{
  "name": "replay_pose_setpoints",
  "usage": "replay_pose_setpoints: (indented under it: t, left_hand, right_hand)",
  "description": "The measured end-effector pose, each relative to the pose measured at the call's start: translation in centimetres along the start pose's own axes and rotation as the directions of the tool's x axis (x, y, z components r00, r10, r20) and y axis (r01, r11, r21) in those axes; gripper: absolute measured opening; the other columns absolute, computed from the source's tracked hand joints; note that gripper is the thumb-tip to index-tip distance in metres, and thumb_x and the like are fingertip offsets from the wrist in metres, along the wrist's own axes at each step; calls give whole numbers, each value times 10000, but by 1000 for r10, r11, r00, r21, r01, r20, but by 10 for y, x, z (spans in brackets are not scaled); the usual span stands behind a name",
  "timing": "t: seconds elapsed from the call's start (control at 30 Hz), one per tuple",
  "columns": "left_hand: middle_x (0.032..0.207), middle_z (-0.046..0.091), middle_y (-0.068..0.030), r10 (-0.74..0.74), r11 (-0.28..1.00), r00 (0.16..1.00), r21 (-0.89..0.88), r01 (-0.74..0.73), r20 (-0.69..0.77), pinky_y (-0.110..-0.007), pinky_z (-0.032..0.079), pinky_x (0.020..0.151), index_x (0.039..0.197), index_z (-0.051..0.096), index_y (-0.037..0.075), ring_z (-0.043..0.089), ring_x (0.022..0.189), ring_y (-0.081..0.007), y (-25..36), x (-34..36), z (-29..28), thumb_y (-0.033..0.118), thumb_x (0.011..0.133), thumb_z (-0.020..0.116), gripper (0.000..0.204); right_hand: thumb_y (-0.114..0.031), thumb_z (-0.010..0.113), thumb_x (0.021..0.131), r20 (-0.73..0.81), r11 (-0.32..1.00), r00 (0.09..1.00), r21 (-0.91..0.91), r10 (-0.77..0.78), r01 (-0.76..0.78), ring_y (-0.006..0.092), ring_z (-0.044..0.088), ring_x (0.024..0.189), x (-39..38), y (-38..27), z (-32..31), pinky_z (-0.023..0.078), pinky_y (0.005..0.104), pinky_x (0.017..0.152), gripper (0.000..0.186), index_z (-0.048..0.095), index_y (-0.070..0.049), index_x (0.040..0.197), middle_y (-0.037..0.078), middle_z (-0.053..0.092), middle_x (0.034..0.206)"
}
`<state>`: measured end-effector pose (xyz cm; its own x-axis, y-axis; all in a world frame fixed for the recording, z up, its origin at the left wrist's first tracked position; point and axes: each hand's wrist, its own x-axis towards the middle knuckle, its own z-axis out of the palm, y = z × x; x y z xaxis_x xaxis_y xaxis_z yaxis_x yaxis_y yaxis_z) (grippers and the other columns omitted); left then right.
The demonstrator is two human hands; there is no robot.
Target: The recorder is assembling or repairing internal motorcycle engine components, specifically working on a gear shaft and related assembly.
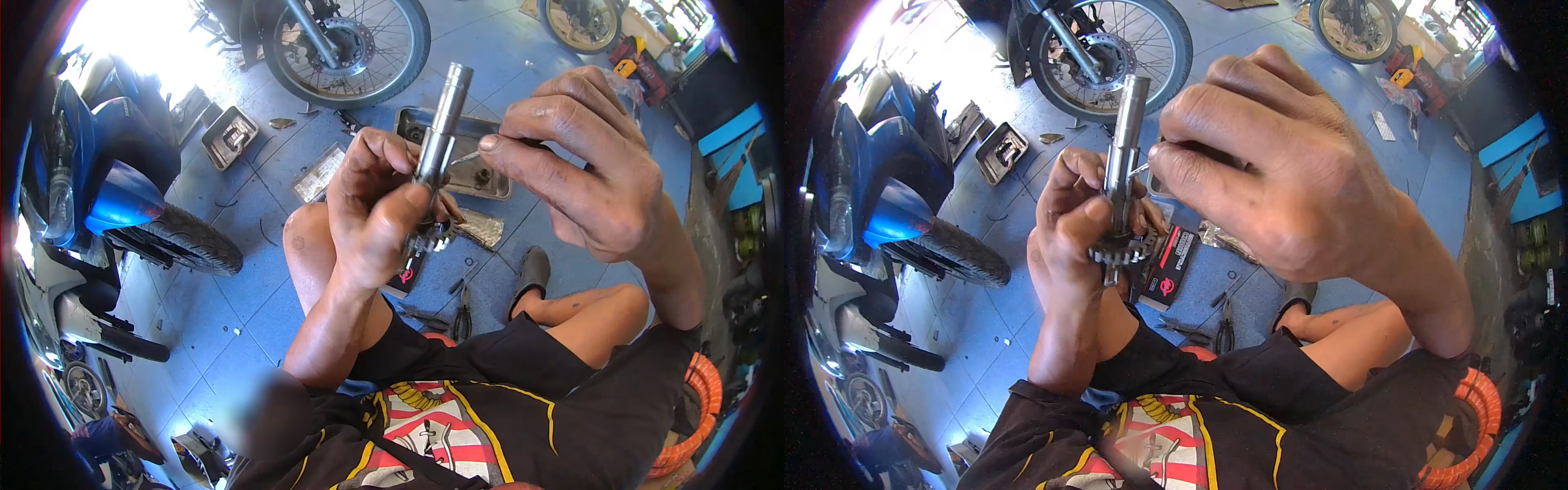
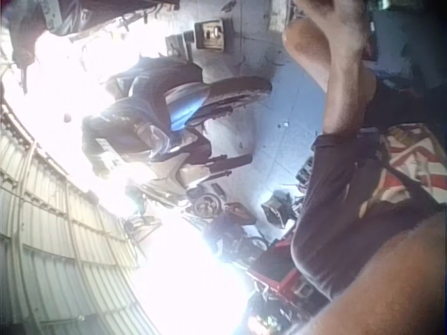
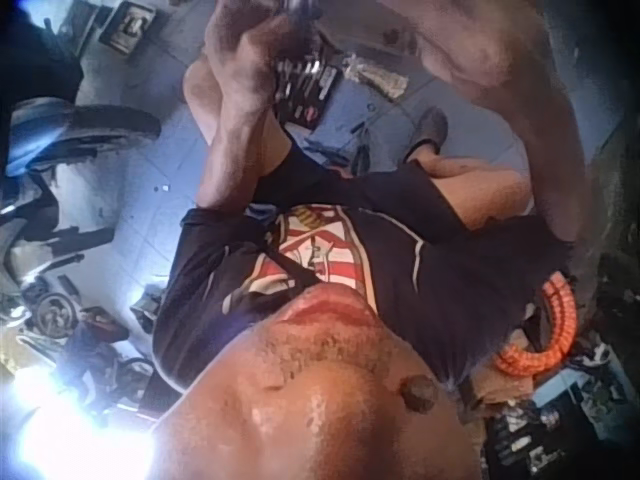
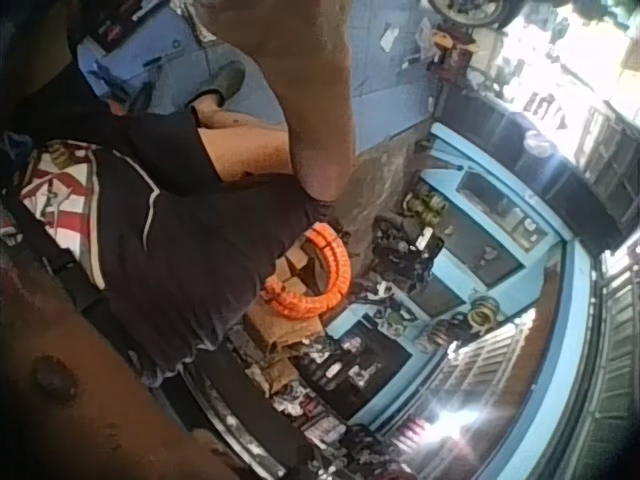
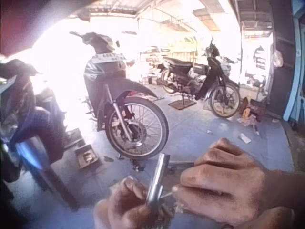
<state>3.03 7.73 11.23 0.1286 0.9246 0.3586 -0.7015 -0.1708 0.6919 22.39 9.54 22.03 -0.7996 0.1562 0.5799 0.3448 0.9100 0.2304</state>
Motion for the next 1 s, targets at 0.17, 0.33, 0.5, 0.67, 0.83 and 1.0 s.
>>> replay_pose_setpoints:
  t: [0.17,0.33,0.5,0.67,0.83,1.0]
  left_hand:
    - [898,538,-72,276,667,950,682,-300,148,-243,503,633,1033,389,33,566,707,-99,-11,-6,-1,109,643,820,586]
    - [918,533,-101,197,466,965,849,-249,175,-239,498,659,1095,348,17,564,753,-107,-9,-13,7,94,607,844,700]
    - [907,575,-107,233,296,932,893,-339,277,-275,529,662,1102,382,6,614,742,-148,-9,-11,7,157,604,868,712]
    - [897,580,-146,152,333,949,890,-311,274,-354,529,666,1084,413,3,627,772,-281,-10,-11,6,157,600,862,678]
    - [915,564,-189,115,242,942,911,-334,315,-434,519,666,1057,425,-13,612,810,-398,-15,-9,3,127,631,813,593]
    - [829,548,-141,98,372,981,908,-193,168,-385,494,625,1013,438,11,579,687,-316,-9,-9,12,135,591,814,579]
  right_hand:
    - [-105,636,603,71,997,997,78,13,-18,268,572,745,2,-7,2,415,371,636,326,661,60,883,133,588,841]
    - [-125,628,609,271,998,963,53,12,-28,266,559,772,2,-7,-1,419,376,654,340,659,54,897,127,576,863]
    - [-139,620,610,369,995,928,92,-58,26,251,541,765,9,5,3,408,367,645,312,647,36,866,112,561,863]
    - [-146,625,576,434,986,896,167,-92,20,237,517,696,15,3,7,402,354,631,228,625,17,734,83,524,768]
    - [-138,620,546,500,985,866,-134,-31,113,231,502,649,25,-41,17,402,347,620,149,588,3,584,82,514,700]
    - [-111,653,576,461,983,875,167,-149,79,246,539,714,21,16,16,425,357,659,159,627,-15,700,68,557,776]
